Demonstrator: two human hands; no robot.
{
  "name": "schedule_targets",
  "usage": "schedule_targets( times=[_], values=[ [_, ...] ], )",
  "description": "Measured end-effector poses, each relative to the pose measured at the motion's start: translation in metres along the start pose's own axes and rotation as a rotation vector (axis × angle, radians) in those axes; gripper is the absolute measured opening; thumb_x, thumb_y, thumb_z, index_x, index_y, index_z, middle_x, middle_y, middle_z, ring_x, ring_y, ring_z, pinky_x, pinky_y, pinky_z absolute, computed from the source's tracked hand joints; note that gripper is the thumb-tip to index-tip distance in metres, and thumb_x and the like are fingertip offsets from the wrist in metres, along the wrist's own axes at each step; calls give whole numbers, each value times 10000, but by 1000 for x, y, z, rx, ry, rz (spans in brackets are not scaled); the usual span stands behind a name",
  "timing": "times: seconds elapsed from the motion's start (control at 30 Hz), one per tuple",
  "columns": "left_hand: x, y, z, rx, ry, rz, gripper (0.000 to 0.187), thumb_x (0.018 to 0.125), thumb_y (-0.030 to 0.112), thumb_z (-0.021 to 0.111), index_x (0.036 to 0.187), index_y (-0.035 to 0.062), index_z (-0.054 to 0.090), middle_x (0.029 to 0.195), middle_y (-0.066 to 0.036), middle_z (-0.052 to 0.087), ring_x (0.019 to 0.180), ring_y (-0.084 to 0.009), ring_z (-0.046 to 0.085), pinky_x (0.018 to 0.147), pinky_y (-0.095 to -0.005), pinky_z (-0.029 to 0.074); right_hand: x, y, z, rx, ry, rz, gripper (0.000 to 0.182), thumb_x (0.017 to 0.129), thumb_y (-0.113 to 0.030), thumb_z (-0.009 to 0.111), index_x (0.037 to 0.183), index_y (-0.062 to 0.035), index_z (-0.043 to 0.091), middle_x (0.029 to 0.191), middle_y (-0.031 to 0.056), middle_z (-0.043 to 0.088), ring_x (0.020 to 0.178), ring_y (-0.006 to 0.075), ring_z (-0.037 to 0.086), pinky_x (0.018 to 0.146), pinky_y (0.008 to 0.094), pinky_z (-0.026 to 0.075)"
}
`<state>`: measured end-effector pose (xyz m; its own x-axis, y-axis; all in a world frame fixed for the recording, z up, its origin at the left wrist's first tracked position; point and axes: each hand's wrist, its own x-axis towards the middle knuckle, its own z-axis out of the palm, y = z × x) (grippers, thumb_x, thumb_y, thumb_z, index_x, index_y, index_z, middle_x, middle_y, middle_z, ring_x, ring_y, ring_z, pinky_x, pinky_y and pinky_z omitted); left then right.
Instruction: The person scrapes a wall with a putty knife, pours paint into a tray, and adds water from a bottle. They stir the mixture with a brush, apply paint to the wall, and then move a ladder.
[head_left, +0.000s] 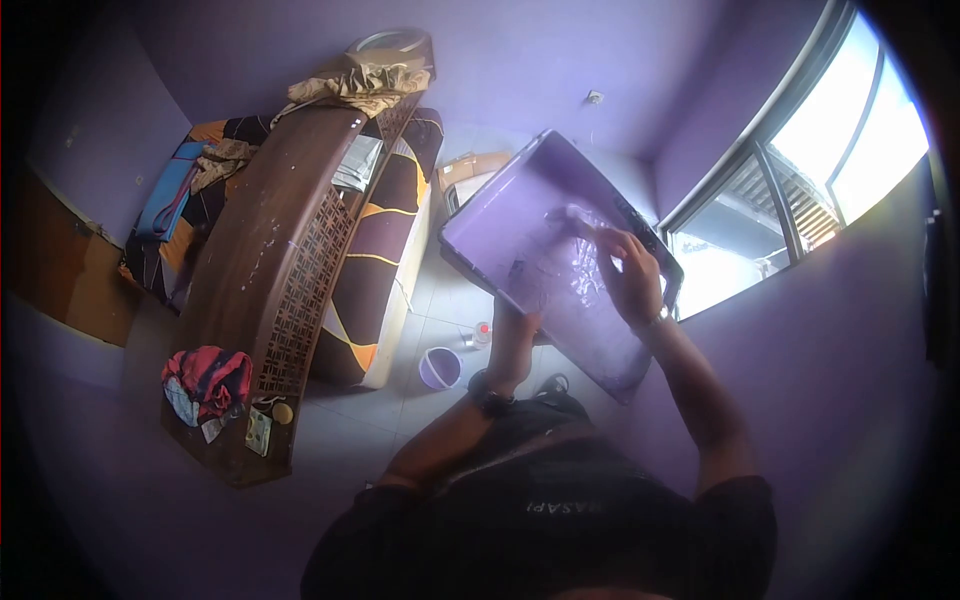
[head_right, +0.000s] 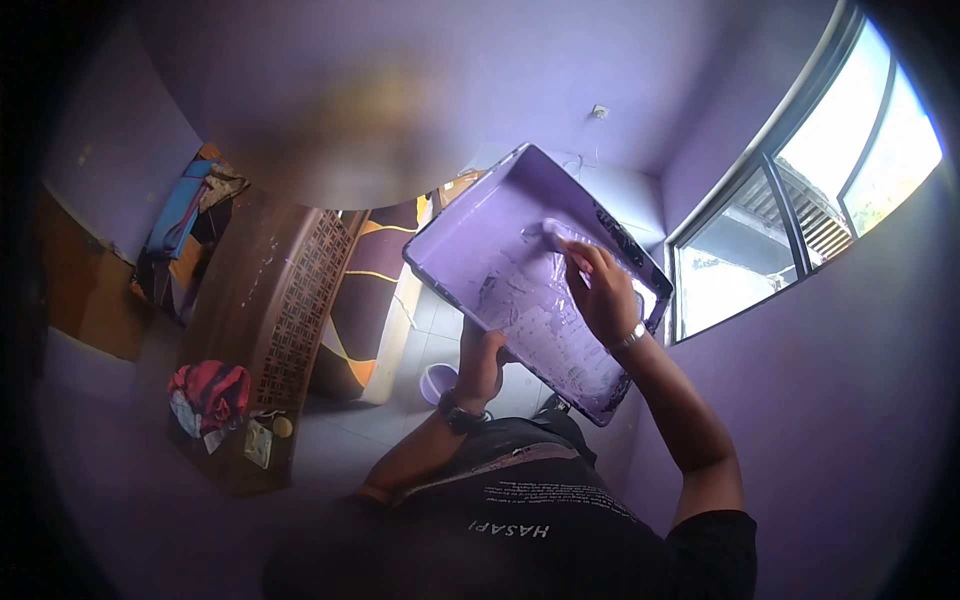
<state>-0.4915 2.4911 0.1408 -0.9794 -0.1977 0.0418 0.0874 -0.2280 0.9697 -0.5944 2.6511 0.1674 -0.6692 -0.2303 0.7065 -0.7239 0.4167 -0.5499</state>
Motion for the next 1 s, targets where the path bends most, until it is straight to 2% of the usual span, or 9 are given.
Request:
schedule_targets(
  times=[0.13, 0.2, 0.27, 0.4, 0.53, 0.6, 0.67, 0.8, 1.0],
  values=[
    [1, -1, -6, -223, 3, -105, 583, 790, 123, 429, 1339, 26, 261, 1221, -110, 453, 1096, -209, 523, 807, -327, 532, 38, 0, -8, 234, 81, 100, 118, 835, -27, 605, 950, -1, 614, 928, 117, 658, 817, 200, 662, 701, 266, 507],
    [9, -50, -26, -51, -5, 13, 587, 789, 123, 424, 1344, 33, 253, 1226, -111, 450, 1089, -216, 531, 784, -332, 544, 39, -4, -40, -20, 86, 113, 135, 838, 3, 596, 972, 8, 613, 907, 98, 666, 831, 172, 658, 713, 252, 509],
    [12, -62, -32, 118, -17, 119, 592, 789, 124, 418, 1349, 41, 245, 1232, -111, 446, 1081, -223, 538, 762, -337, 556, 27, -6, -54, -31, 167, 73, 138, 847, -8, 595, 983, 18, 599, 894, 122, 661, 814, 176, 652, 696, 267, 511],
    [11, -17, -7, -174, 109, -151, 569, 786, 107, 422, 1335, 74, 275, 1236, -109, 439, 1085, -216, 534, 791, -319, 537, 0, 4, -55, -313, 126, 43, 168, 852, -28, 591, 1015, 12, 585, 897, 157, 637, 798, 224, 645, 686, 296, 509],
    [13, -13, 2, -183, 93, -98, 583, 775, 87, 440, 1332, 52, 271, 1233, -113, 439, 1087, -210, 530, 803, -310, 526, -11, 13, -15, -159, 62, 200, 201, 817, -12, 600, 1015, -31, 574, 907, 148, 613, 755, 291, 631, 642, 343, 507],
    [16, -9, 2, -129, 72, -92, 585, 772, 82, 445, 1329, 40, 270, 1231, -113, 439, 1080, -205, 532, 797, -308, 527, 6, -15, 4, -109, 61, 119, 210, 795, -3, 607, 997, -54, 578, 900, 140, 607, 756, 314, 622, 629, 352, 502],
    [20, -22, -2, 80, 30, 40, 561, 776, 82, 442, 1311, 18, 288, 1221, -110, 442, 1056, -186, 536, 783, -297, 525, 17, -28, 25, 69, 12, 144, 214, 781, 8, 614, 983, -55, 578, 880, 140, 609, 755, 317, 620, 637, 353, 496],
    [19, -45, -6, -77, 61, 1, 554, 778, 82, 443, 1308, 10, 296, 1204, -102, 456, 1017, -173, 547, 768, -290, 524, 34, -17, 7, 128, 165, 118, 207, 767, 55, 617, 952, -25, 569, 884, 136, 630, 777, 273, 638, 686, 311, 495],
    [16, -16, 9, -153, 114, -52, 525, 771, 75, 453, 1279, -3, 345, 1163, -112, 489, 991, -181, 565, 756, -293, 528, 39, 14, -27, -182, 54, 108, 184, 808, -4, 617, 985, -19, 569, 871, 128, 614, 752, 251, 636, 656, 315, 507]
  ],
)
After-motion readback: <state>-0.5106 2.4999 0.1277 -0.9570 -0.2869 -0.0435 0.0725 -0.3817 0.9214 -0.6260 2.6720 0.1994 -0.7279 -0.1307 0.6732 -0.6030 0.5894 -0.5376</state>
